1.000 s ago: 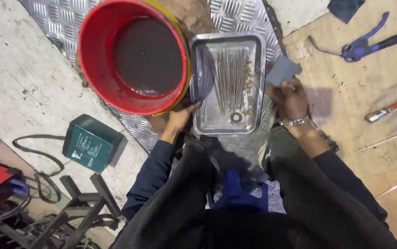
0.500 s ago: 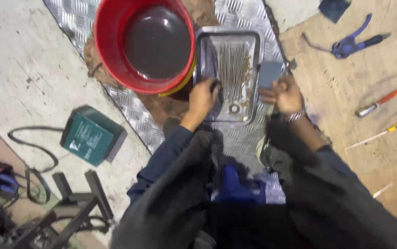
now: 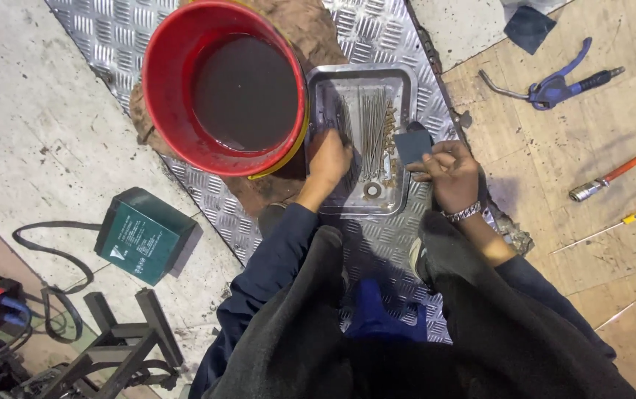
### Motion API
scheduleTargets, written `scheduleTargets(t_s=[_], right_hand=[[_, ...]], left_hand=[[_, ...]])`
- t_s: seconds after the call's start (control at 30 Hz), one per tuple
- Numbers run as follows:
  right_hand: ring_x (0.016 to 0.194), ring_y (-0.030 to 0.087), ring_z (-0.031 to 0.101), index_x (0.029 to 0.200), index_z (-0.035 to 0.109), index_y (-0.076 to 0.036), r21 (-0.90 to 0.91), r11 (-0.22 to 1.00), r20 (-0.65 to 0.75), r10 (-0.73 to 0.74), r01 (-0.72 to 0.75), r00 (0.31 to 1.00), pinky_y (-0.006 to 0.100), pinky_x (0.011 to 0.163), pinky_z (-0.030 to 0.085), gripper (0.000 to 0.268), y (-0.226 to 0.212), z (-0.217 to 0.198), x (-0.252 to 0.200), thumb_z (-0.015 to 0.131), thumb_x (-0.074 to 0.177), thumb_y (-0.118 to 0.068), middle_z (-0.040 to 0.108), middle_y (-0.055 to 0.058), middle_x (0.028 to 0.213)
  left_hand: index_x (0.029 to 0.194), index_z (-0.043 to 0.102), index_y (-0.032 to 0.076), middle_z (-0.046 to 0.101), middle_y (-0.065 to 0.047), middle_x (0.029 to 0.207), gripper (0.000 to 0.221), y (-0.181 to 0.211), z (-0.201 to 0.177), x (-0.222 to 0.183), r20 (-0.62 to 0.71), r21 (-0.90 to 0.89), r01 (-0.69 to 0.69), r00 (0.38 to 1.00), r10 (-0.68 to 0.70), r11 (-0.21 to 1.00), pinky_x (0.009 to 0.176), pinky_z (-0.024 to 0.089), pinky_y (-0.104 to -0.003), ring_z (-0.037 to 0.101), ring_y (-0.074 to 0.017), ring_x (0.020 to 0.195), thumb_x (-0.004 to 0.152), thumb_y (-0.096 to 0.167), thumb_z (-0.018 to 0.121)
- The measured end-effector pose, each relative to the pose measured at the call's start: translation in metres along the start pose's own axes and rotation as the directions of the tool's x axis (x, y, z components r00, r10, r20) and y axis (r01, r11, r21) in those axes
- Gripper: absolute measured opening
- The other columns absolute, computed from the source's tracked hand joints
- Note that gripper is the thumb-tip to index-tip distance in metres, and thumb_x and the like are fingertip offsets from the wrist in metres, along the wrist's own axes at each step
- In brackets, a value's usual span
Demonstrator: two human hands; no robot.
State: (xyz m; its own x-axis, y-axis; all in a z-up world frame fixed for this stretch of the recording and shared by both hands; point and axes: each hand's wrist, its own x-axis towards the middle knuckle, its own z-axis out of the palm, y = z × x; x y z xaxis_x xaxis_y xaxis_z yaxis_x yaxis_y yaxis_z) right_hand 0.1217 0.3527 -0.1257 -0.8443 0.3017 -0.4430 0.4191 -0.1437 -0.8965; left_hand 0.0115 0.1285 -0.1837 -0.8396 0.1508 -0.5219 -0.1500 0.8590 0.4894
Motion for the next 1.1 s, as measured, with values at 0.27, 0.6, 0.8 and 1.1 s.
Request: scheduleTargets(t_s=[0.27,0.6,0.8,1.1], right_hand=[[0.091,0.042,0.073,0.121,0.049,0.006,0.031,0.999,-0.037,0.03,-0.028,0.999,0.042,0.066,0.066,0.023,-0.019,0.002,-0.011,0.06,0.102,-0.001,0.068,0.028,0.1],[0.094,0.041,0.073,0.126,0.059,0.013,0.166,0.98,0.026,-0.116,0.11,0.993,0.044,0.071,0.067,0.035,-0.056,0.002,-0.014,0.071,0.102,-0.009,0.066,0.034,0.106],[0.092,0.038,0.072,0.121,0.063,0.014,0.105,0.958,0.167,-0.28,0.266,0.945,0.044,0.069,0.065,0.034,-0.127,0.01,-0.026,0.077,0.099,-0.009,0.066,0.033,0.102],[0.08,0.037,0.072,0.12,0.067,-0.006,-0.627,0.402,0.575,-0.338,0.667,0.745,0.048,0.069,0.058,0.023,-0.339,0.106,-0.08,0.068,0.102,-0.019,0.076,0.02,0.099]], left_hand=[[0.096,0.071,-0.006,0.072,-0.028,0.088,0.031,0.035,-0.03,-0.034,-0.023,-0.16,0.072,0.997,-0.076,0.985,0.069,0.061,-0.054,0.073,-0.045,0.093,0.081,0.02,0.079],[0.103,0.067,-0.004,0.07,-0.017,0.078,0.026,0.04,-0.104,-0.097,0.255,-0.921,0.158,0.936,0.244,0.356,0.045,0.048,-0.019,0.071,-0.0198,0.066,0.082,0.007,0.078],[0.113,0.067,-0.004,0.076,-0.013,0.092,0.039,0.043,-0.186,-0.149,0.164,-0.916,0.02,0.93,0.329,0.402,0.05,0.058,-0.017,0.074,-0.0141,0.074,0.079,0.007,0.084],[0.089,0.072,0.001,0.069,-0.012,0.078,0.014,0.077,-0.371,-0.226,0.039,-0.306,-0.147,0.985,0.167,0.941,0.052,0.053,-0.031,0.067,-0.0198,0.066,0.08,0.012,0.071]])
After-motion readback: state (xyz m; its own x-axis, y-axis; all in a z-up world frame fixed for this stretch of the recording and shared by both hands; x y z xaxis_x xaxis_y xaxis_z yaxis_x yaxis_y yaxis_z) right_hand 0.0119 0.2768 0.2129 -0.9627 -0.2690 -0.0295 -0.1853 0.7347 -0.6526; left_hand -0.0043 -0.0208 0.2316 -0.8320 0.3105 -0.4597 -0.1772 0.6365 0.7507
